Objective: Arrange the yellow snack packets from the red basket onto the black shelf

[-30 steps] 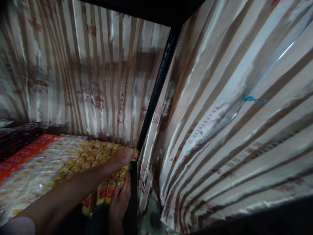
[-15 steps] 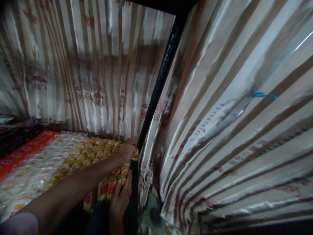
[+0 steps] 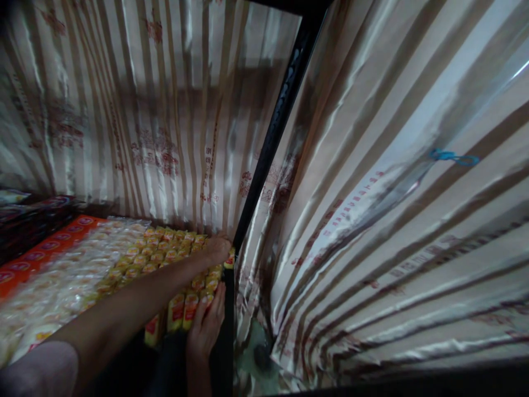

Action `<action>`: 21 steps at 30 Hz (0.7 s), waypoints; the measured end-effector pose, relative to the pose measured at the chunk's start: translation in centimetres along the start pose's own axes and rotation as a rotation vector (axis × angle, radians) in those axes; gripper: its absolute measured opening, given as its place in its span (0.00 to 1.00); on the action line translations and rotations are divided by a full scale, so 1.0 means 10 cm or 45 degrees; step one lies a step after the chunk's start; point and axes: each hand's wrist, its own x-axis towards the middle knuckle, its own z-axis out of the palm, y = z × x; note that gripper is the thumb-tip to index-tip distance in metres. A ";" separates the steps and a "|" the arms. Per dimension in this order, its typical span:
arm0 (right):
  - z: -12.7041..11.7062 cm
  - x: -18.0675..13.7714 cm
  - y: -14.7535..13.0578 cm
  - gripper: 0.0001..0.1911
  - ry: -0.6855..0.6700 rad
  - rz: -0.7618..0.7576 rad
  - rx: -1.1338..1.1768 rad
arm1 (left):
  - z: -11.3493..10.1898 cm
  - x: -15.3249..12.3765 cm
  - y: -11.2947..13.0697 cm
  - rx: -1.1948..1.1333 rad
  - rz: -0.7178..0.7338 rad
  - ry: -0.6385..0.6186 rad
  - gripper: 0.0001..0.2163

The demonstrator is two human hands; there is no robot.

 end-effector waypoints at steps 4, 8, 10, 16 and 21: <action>-0.03 0.01 -0.06 0.31 0.006 0.028 0.050 | -0.18 -0.24 0.10 0.138 0.092 -0.030 0.09; -0.06 0.03 -0.10 0.31 0.031 0.036 0.073 | -0.46 -0.84 0.08 0.293 0.204 0.135 0.09; -0.07 0.04 -0.09 0.31 0.050 0.025 0.078 | -0.59 -1.24 -0.05 0.362 0.186 0.184 0.10; -0.09 0.00 -0.06 0.31 0.010 0.058 0.057 | -0.76 -2.15 -0.53 0.616 -0.063 0.253 0.18; -0.08 -0.03 -0.05 0.33 -0.049 0.070 0.040 | -0.66 -2.23 -0.64 0.710 -0.040 0.247 0.14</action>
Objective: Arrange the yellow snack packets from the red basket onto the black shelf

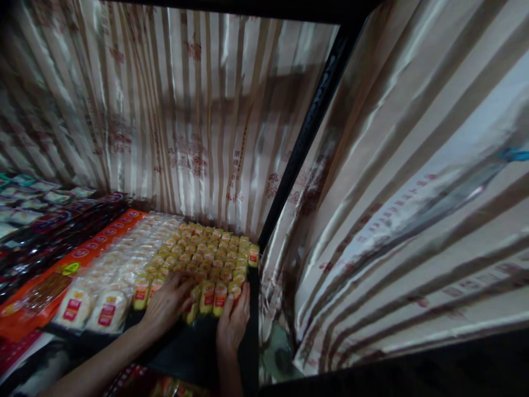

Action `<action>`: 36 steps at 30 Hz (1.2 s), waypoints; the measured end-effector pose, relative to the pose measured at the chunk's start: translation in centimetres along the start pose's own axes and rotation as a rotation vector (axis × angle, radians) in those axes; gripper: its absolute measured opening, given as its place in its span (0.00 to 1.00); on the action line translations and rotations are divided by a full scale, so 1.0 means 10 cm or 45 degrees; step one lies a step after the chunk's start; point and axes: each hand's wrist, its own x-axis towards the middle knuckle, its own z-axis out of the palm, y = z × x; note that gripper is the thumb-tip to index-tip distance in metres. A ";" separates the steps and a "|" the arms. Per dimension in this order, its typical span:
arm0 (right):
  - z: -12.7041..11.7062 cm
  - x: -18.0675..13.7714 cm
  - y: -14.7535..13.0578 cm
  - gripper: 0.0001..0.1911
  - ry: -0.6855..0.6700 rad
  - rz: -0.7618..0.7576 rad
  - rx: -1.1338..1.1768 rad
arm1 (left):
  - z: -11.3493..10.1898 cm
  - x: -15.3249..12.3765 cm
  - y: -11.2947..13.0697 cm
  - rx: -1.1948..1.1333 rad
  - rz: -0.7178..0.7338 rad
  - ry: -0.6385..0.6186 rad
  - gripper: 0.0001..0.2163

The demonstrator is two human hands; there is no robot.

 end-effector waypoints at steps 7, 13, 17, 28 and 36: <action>0.02 0.02 -0.01 0.35 -0.014 0.020 -0.006 | 0.14 -0.07 -0.10 -0.088 0.214 0.118 0.10; 0.04 0.01 0.01 0.32 -0.009 -0.007 -0.030 | 0.17 -0.11 -0.13 -0.141 0.270 0.153 0.07; 0.05 0.01 0.03 0.32 0.011 -0.035 -0.030 | 0.12 -0.16 -0.12 -0.188 0.268 0.147 0.05; 0.10 0.00 0.04 0.31 0.044 -0.098 -0.083 | -0.54 0.34 0.23 -0.548 0.151 0.194 0.15; 0.10 0.00 0.02 0.32 0.037 -0.032 -0.046 | -0.13 1.26 0.87 -0.611 0.238 0.121 0.14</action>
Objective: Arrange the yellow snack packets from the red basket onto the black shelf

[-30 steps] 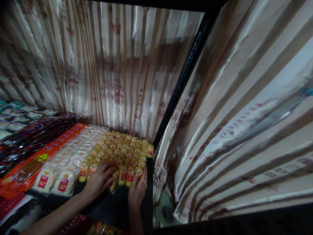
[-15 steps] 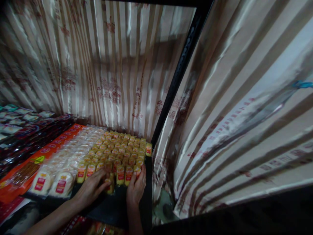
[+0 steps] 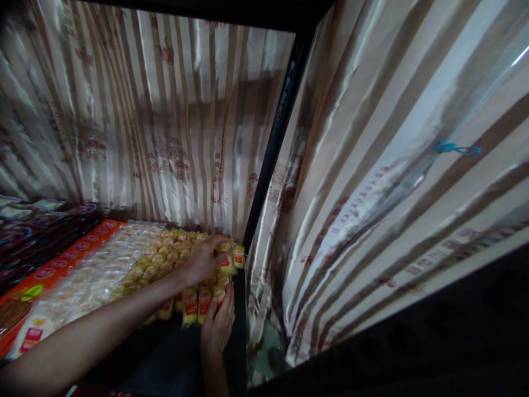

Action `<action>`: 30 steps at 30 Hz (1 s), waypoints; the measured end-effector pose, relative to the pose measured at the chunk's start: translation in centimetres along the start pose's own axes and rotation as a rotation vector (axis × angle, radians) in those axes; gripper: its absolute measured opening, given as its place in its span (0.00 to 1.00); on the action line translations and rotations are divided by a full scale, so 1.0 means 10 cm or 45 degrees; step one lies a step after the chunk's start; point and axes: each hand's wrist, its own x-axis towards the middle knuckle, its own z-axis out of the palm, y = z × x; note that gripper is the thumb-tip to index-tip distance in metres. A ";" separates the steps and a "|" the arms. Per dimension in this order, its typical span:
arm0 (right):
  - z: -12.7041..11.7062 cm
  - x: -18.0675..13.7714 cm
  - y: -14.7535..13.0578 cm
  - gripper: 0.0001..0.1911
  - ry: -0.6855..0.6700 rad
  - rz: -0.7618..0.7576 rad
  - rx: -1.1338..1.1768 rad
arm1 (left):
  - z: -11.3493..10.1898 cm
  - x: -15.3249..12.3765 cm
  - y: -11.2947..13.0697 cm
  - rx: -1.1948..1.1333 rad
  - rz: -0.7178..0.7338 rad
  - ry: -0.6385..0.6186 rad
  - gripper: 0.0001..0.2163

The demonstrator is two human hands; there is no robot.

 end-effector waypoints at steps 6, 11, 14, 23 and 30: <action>-0.01 -0.01 0.01 0.31 0.033 -0.023 -0.008 | 0.49 0.27 -0.08 0.205 0.095 -0.164 0.14; -0.01 -0.03 0.04 0.31 0.031 -0.049 -0.011 | 0.67 0.32 -0.18 0.431 0.154 -0.331 0.11; -0.01 -0.03 0.05 0.31 0.011 -0.033 -0.017 | 0.73 0.33 -0.18 0.546 0.175 -0.387 0.09; -0.01 -0.04 0.05 0.32 0.004 -0.038 -0.010 | 0.82 0.32 -0.17 0.630 0.109 -0.382 0.12; -0.01 -0.03 0.02 0.30 0.017 -0.047 -0.005 | 0.78 0.33 -0.12 0.618 0.079 -0.339 0.13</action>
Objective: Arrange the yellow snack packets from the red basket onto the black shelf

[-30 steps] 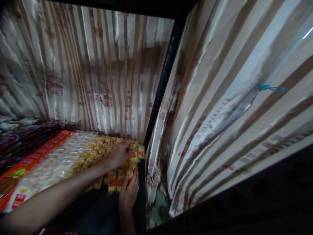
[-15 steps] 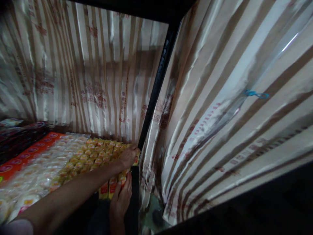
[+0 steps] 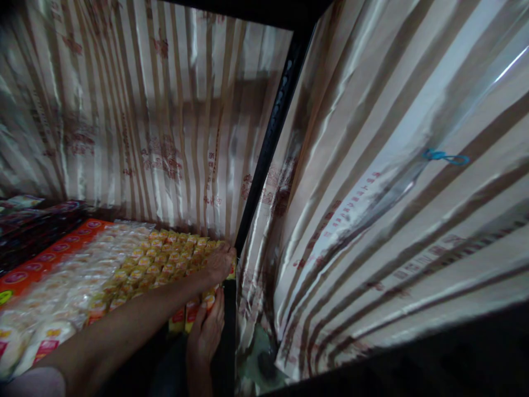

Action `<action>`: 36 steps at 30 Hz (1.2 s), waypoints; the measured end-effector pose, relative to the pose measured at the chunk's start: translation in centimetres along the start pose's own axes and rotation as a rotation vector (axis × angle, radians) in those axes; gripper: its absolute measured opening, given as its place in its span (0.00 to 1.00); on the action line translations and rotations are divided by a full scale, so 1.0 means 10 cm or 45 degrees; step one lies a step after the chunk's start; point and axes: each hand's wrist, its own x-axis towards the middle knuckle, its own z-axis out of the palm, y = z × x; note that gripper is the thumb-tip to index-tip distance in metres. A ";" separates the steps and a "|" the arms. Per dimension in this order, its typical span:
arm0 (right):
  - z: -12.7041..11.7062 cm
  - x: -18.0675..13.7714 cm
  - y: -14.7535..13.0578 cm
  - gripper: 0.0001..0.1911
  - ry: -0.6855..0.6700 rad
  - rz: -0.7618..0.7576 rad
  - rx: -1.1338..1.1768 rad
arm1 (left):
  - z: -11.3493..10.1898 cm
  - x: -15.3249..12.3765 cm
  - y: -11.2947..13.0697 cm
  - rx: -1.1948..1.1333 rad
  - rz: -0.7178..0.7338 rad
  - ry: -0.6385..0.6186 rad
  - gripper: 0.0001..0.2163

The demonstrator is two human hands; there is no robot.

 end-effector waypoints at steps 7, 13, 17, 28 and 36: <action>0.00 0.03 0.05 0.31 -0.042 -0.052 -0.013 | -0.17 -0.66 0.07 -0.380 -0.147 0.344 0.12; -0.01 0.01 0.02 0.32 -0.005 -0.023 -0.008 | -0.02 -1.92 -0.21 -0.377 -0.389 0.649 0.10; -0.03 0.02 -0.04 0.35 -0.016 0.023 0.014 | -0.17 -2.45 -0.75 0.085 -0.524 0.771 0.12; -0.03 0.05 -0.07 0.34 -0.026 0.026 0.017 | -0.43 -2.58 -1.32 0.526 -0.468 0.492 0.19; -0.04 0.07 -0.09 0.34 -0.041 0.033 0.021 | -0.42 -2.64 -1.39 0.422 -0.422 0.515 0.13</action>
